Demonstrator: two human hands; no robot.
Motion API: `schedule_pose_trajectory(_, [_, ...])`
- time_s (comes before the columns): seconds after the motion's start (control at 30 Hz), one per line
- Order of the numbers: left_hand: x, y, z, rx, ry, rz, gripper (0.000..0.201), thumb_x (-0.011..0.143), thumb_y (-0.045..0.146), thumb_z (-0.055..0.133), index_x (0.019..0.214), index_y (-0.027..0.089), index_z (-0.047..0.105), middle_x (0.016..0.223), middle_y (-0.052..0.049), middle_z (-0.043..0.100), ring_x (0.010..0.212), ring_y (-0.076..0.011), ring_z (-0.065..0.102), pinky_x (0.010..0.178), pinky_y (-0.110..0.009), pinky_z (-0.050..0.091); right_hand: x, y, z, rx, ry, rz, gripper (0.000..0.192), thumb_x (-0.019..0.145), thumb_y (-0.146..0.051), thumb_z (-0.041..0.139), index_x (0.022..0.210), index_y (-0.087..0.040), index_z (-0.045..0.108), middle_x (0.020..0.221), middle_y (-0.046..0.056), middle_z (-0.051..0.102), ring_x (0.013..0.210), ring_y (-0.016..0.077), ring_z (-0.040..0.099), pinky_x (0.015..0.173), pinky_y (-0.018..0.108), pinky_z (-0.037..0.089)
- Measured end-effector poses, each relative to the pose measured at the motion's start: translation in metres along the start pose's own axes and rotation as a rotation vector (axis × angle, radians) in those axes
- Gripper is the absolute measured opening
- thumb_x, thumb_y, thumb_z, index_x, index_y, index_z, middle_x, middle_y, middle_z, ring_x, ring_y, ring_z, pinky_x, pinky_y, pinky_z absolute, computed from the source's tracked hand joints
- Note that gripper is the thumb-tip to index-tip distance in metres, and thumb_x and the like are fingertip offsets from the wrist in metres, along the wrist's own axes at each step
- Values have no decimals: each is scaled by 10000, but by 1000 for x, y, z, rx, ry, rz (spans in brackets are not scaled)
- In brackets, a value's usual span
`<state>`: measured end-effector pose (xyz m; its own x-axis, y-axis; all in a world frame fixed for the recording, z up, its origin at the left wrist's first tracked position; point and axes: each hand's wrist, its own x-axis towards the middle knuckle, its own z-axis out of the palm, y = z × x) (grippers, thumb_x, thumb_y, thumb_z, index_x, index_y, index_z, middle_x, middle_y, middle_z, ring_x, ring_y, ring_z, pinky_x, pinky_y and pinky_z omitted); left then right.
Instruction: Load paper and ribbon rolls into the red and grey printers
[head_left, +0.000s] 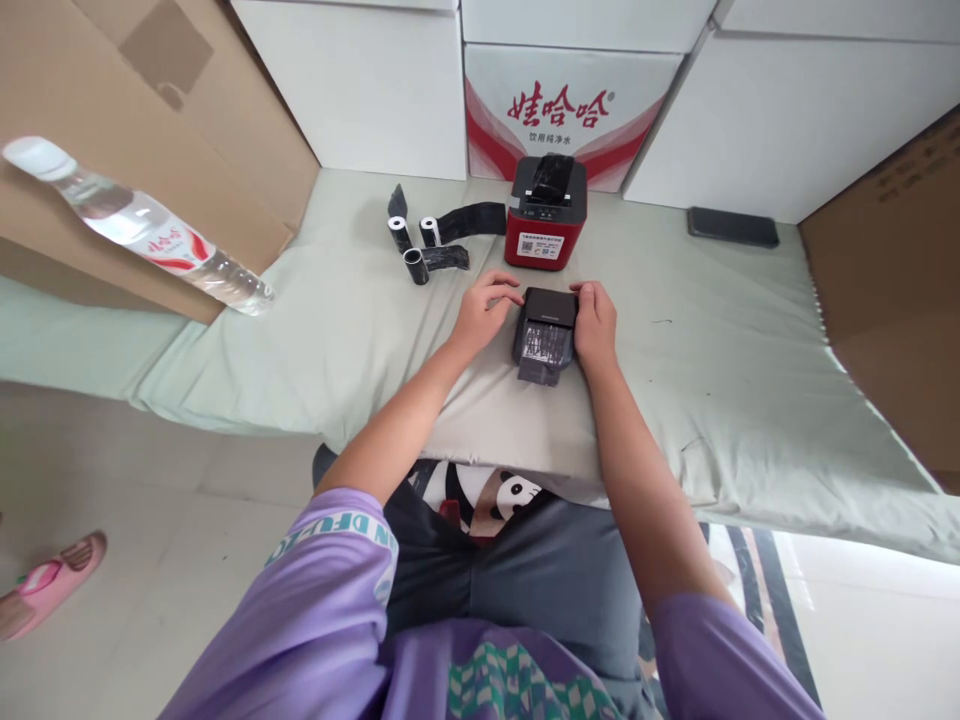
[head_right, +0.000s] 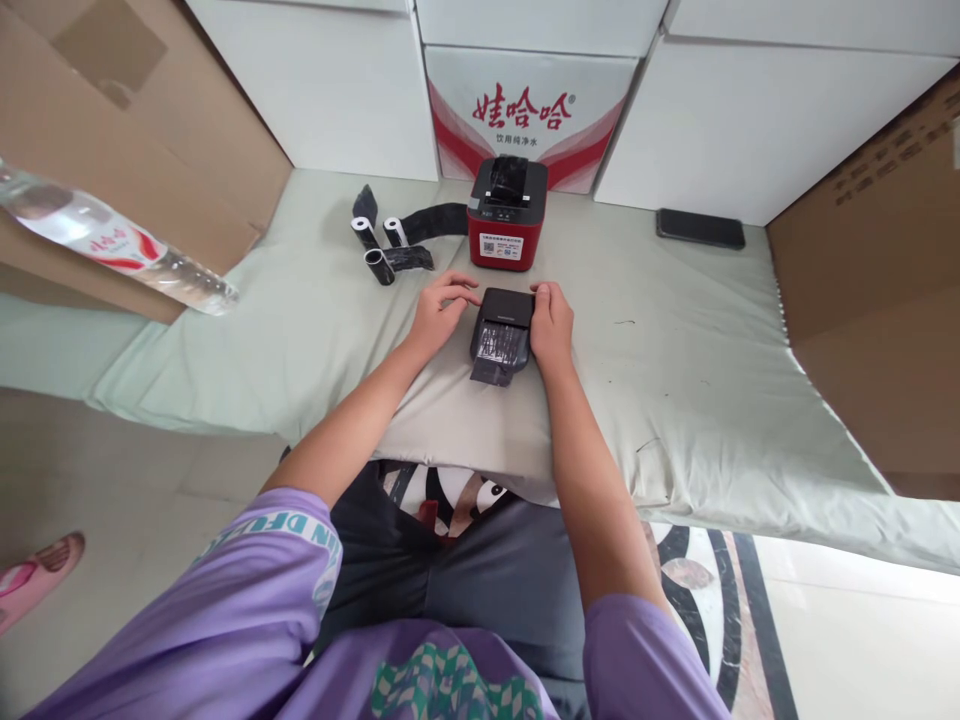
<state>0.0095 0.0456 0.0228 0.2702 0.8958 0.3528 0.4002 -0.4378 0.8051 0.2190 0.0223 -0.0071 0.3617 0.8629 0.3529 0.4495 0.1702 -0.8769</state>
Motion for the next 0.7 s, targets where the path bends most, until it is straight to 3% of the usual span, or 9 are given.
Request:
schedule_pose_trajectory(0.23, [1,-3,0,-10,-21,-16,375,888,88,457,921,219,807,1275,-69,742,1272,-204,675,1188,-369,515,-1,-3,0,37,18,11,705,993,-837,332,949,-228,686,972,76,736,955,233,654,907,398,500])
schedule_pose_trajectory(0.53, [7,-26,14,-165,-87,58,494,871,90,498,1265,209,770,1307,-88,691,1005,-176,674,898,-329,539,-2,-7,-1,20,0,32,618,993,-815,336,806,-251,505,805,18,583,823,201,547,871,386,485])
schedule_pose_trajectory(0.7, [7,-27,14,-159,-136,43,528,931,94,513,1407,231,696,1361,-86,659,1031,-172,661,940,-336,529,-1,-7,-1,12,-13,46,522,1016,-693,369,958,-235,612,955,70,695,943,230,628,940,406,504])
